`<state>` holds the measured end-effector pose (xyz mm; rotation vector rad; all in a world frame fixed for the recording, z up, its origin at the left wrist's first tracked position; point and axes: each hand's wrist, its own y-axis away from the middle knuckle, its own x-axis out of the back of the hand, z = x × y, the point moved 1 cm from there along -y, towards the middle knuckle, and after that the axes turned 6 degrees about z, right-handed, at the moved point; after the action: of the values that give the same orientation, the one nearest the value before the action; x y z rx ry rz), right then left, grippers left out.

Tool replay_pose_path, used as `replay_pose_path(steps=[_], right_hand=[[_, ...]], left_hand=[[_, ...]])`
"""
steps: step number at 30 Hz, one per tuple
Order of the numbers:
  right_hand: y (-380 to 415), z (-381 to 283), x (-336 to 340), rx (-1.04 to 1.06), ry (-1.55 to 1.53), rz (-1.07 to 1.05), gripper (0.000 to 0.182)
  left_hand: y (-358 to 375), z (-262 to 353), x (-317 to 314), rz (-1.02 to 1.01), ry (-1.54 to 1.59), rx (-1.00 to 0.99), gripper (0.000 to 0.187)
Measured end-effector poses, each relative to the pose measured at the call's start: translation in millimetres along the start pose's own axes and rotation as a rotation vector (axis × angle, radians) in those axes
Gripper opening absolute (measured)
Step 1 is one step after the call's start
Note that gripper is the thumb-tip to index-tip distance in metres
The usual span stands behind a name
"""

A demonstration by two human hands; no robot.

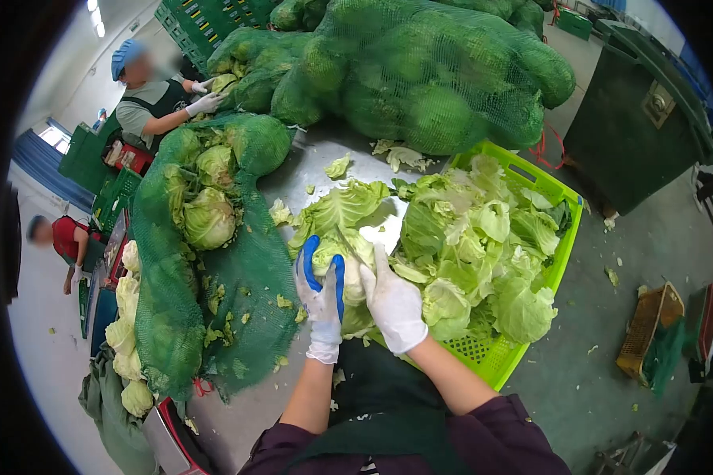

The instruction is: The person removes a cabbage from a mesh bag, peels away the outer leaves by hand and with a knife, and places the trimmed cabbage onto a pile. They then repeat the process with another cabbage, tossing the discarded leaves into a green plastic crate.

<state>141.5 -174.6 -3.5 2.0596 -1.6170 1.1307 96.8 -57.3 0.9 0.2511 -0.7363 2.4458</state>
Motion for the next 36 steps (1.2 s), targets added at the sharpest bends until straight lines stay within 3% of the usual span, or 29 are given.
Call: replay_pose_path(steps=[4,6,7,8,10,12,14,16,17,18,20,21,23,24,25,28,30,31,32,33,34,36], right_hand=[[-22,6,-5,-0.040,-0.037,-0.012,0.047],[-54,39,-14,-0.081,-0.114,0.022,0.050],[-69,55,-16,-0.195,-0.103,-0.094,0.052],[-75,76,-35,-0.146,-0.124,-0.088,0.050],[-79,81,-38,-0.175,-0.203,-0.066,0.047],[-86,76,-29,-0.448,-0.342,-0.292,0.044],[-86,97,-53,-0.391,-0.378,-0.235,0.043],[-73,82,-31,-0.258,-0.097,0.123,0.054],[-58,52,-8,-0.289,-0.233,0.091,0.059],[-41,35,-2,-0.132,-0.354,0.105,0.060],[-12,29,-20,0.127,-0.201,0.112,0.057],[-14,31,-14,0.124,-0.192,0.114,0.057],[-21,34,-4,-0.205,-0.735,-0.373,0.049],[-21,42,-10,-0.205,-0.734,-0.376,0.049],[-23,55,-23,-0.214,-0.612,-0.343,0.044],[-27,82,-27,-0.394,-0.474,-0.159,0.030],[-31,131,-45,-0.413,-0.264,0.020,0.032],[-30,121,-27,-0.268,0.081,0.112,0.041],[-27,110,-16,-0.268,0.079,0.107,0.041],[-24,93,-5,-0.235,-0.026,0.151,0.048],[-20,74,5,-0.201,-0.128,0.193,0.056],[-17,24,21,-0.157,-0.451,0.031,0.062]], left_hand=[[1,-2,-5,0.060,0.008,0.070,0.046],[8,-9,-6,0.080,0.010,0.000,0.049],[9,-23,-6,0.091,0.132,0.008,0.049],[7,-22,0,0.091,0.128,0.002,0.049],[-1,-13,15,0.052,0.569,0.389,0.048],[-14,-15,34,-0.032,0.229,0.175,0.043],[-16,-33,34,-0.007,0.599,0.454,0.043],[-13,-34,33,0.034,0.513,0.409,0.043],[-10,-32,29,0.062,0.429,0.375,0.042],[-7,-13,23,0.106,0.482,0.353,0.044],[2,-12,10,0.113,0.593,0.334,0.047],[3,-15,6,0.098,0.559,0.295,0.049],[-2,-18,8,0.053,0.502,0.261,0.049],[-7,-17,12,0.007,0.435,0.222,0.049],[-15,-18,18,-0.016,0.593,0.341,0.051],[-40,-33,39,-0.006,0.425,0.374,0.050],[-39,-34,51,-0.017,0.469,0.341,0.053],[-37,-19,52,-0.093,0.405,0.273,0.060],[-31,-10,51,-0.172,0.337,0.212,0.067],[-19,-13,52,-0.224,-0.387,0.010,0.081],[-11,-2,54,-0.221,-0.465,-0.099,0.079],[-7,-9,51,-0.190,-0.389,-0.076,0.081]])
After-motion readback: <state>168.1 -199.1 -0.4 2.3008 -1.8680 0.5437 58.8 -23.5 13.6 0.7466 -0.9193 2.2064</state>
